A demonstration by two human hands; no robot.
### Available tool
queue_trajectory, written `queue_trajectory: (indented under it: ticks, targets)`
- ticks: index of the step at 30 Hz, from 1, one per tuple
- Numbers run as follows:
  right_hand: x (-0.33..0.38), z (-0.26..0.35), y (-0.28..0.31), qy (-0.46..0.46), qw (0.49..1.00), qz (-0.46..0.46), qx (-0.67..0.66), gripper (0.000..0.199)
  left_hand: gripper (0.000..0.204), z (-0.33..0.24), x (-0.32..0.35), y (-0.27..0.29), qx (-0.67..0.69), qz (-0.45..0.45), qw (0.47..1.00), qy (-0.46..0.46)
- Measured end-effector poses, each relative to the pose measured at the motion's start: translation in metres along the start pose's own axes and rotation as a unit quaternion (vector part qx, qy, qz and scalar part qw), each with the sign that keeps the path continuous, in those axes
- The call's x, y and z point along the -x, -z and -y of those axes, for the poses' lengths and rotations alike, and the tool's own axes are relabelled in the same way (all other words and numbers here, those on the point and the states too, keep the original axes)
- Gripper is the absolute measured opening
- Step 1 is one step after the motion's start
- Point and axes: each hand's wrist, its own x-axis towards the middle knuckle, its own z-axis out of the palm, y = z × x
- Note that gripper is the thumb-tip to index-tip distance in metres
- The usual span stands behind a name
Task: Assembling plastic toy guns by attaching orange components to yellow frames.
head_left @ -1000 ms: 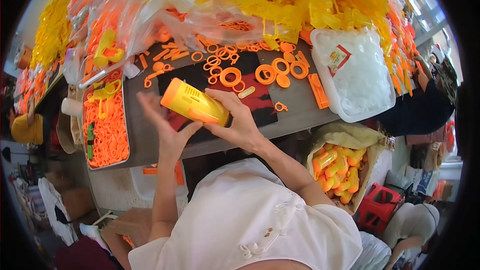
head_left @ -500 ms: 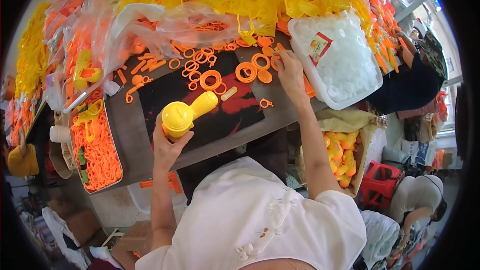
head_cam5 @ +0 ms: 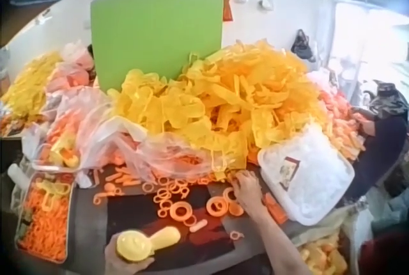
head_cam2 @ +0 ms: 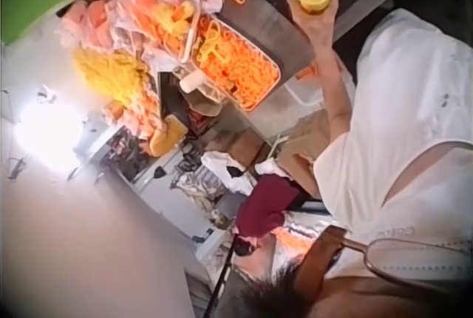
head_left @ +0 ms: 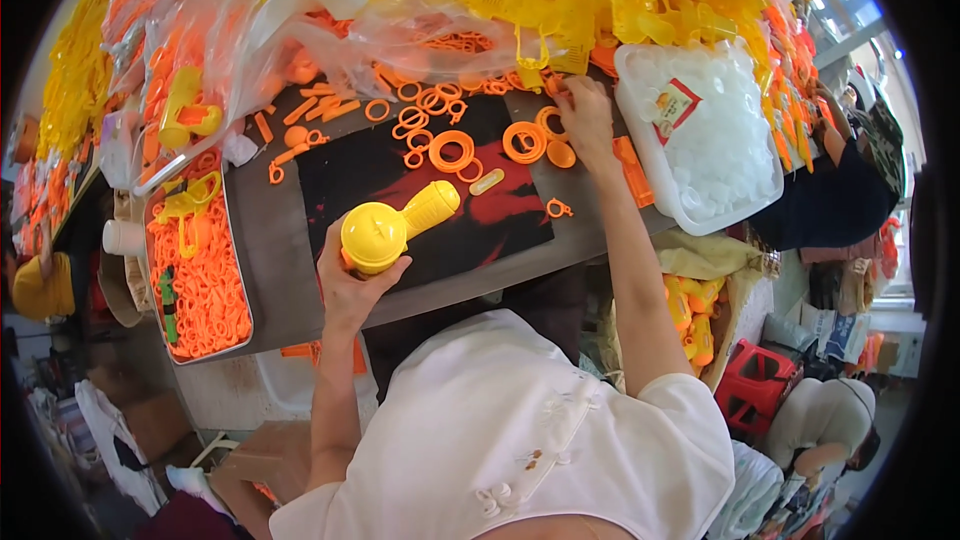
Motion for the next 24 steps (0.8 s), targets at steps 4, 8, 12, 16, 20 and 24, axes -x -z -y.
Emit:
queue_trajectory:
  ticks: [4, 8, 12, 16, 20, 24]
  targets:
    - [0.016, 0.021, 0.011, 0.050, 0.990, -0.123, -0.045, 0.019, 0.062, 0.003, 0.012, 0.008, 0.000, -0.061, 0.998, -0.011]
    - [0.022, 0.040, 0.009, 0.044, 0.987, 0.000, -0.152, 0.017, 0.062, 0.008, 0.017, 0.009, -0.006, -0.082, 0.997, -0.014]
    - [0.010, 0.061, -0.004, 0.073, 0.981, 0.013, -0.177, 0.016, 0.065, 0.016, 0.012, 0.006, -0.062, -0.054, 0.992, -0.093]
    - [0.001, 0.078, -0.011, 0.055, 0.981, 0.023, -0.182, 0.015, 0.066, 0.031, 0.019, 0.006, -0.031, -0.066, 0.994, -0.085]
    - [-0.002, 0.056, -0.017, -0.024, 0.982, -0.148, -0.114, 0.018, 0.067, 0.046, 0.026, 0.007, -0.013, -0.111, 0.989, -0.093]
    - [-0.009, 0.016, -0.010, -0.090, 0.984, -0.155, -0.003, 0.024, 0.065, 0.043, 0.026, 0.006, 0.006, -0.108, 0.989, -0.097]
